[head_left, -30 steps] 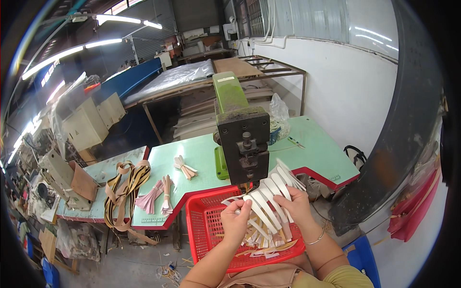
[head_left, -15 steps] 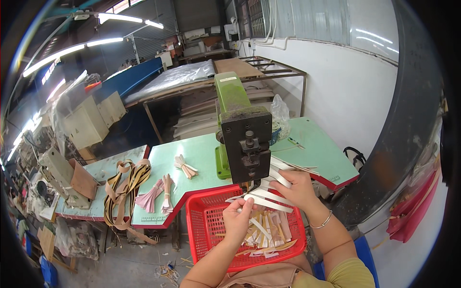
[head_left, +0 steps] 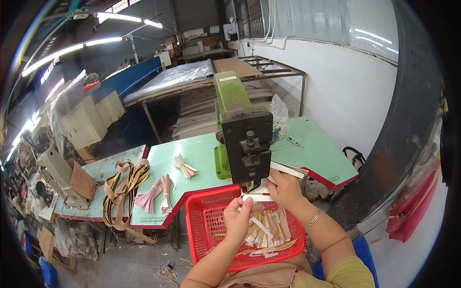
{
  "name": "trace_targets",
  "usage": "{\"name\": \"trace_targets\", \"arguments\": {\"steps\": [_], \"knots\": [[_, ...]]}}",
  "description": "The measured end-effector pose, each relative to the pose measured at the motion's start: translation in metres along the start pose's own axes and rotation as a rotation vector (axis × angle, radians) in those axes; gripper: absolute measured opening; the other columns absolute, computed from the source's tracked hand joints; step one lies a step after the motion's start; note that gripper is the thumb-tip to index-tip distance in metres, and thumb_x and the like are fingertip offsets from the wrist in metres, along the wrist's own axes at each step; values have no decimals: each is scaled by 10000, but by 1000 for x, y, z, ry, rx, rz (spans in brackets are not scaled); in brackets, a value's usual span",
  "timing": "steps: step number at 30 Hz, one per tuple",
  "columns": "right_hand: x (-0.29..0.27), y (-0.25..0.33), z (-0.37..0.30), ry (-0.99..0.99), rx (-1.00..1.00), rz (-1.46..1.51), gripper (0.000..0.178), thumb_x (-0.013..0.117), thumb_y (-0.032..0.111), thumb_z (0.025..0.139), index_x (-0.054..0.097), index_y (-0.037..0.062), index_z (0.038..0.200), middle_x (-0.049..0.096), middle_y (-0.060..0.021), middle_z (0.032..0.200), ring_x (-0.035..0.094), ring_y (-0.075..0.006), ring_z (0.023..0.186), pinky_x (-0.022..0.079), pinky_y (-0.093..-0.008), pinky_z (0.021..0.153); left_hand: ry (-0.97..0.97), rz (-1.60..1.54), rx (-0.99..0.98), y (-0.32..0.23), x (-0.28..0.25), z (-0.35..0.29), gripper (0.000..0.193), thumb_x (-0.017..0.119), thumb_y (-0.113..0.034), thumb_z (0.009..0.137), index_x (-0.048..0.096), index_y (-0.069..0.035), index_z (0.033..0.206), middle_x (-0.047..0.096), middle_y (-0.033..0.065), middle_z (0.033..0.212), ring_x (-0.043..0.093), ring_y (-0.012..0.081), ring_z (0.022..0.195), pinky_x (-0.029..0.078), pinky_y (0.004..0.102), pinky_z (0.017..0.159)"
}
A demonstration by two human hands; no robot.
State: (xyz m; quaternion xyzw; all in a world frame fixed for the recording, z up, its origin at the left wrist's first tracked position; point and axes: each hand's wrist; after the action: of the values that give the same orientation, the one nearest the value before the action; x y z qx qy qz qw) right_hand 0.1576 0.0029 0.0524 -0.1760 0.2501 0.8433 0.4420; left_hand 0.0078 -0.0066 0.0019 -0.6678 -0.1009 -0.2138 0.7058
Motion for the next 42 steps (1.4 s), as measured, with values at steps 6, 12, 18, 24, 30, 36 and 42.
{"name": "trace_targets", "arguments": {"steps": [6,12,18,24,30,36,42], "knots": [[7,-9,8,41,-58,60,330,596,76,660,548,46,985,571,-141,853,551,-325,734,437,-404,664,-1,-27,32,3,-1,2,167,567,-153,822,497,-74,692,517,-1,611,429,48,510,344,169,478],[6,-1,16,115,14,166,299,573,45,642,559,51,941,575,-150,776,556,-325,696,447,-398,622,-50,-60,58,3,-5,2,147,572,-140,816,497,-72,710,515,0,609,430,48,510,344,169,475],[12,3,18,45,40,255,258,525,-32,614,591,65,845,566,-128,658,560,-307,600,443,-349,535,-71,-85,97,0,-8,2,153,589,-166,810,518,-72,713,517,-16,609,453,35,511,366,159,472],[20,5,19,91,50,368,304,549,-10,621,594,105,899,574,-128,664,556,-310,598,441,-365,529,-124,-124,120,-2,-13,3,143,586,-148,811,506,-70,723,518,-11,612,451,41,509,365,163,468],[28,10,19,131,148,503,229,586,24,632,604,82,852,588,-124,695,570,-304,627,451,-339,556,-136,-125,144,-5,-17,6,133,556,-140,819,463,-104,731,493,-9,584,435,51,480,313,161,403],[40,-8,-7,-170,391,452,337,545,56,743,505,-34,1066,576,-226,934,560,-339,894,430,-342,784,-90,-155,312,-5,-46,0,34,508,-48,796,477,-53,809,506,27,699,414,41,500,319,167,417],[54,15,-74,-259,799,777,340,446,64,851,380,-7,1177,552,-58,869,517,-76,664,448,-219,524,35,69,-30,40,-49,-4,149,539,-72,773,492,-44,912,482,7,689,433,65,558,352,197,488]]}}
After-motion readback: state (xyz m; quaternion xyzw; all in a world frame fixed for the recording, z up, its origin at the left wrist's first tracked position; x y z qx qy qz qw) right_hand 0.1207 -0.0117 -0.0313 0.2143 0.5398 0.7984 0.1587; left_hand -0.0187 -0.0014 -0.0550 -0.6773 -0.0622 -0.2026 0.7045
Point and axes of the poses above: each hand's wrist, its own z-axis towards the middle knuckle, its own x-axis out of the palm, y = z × x
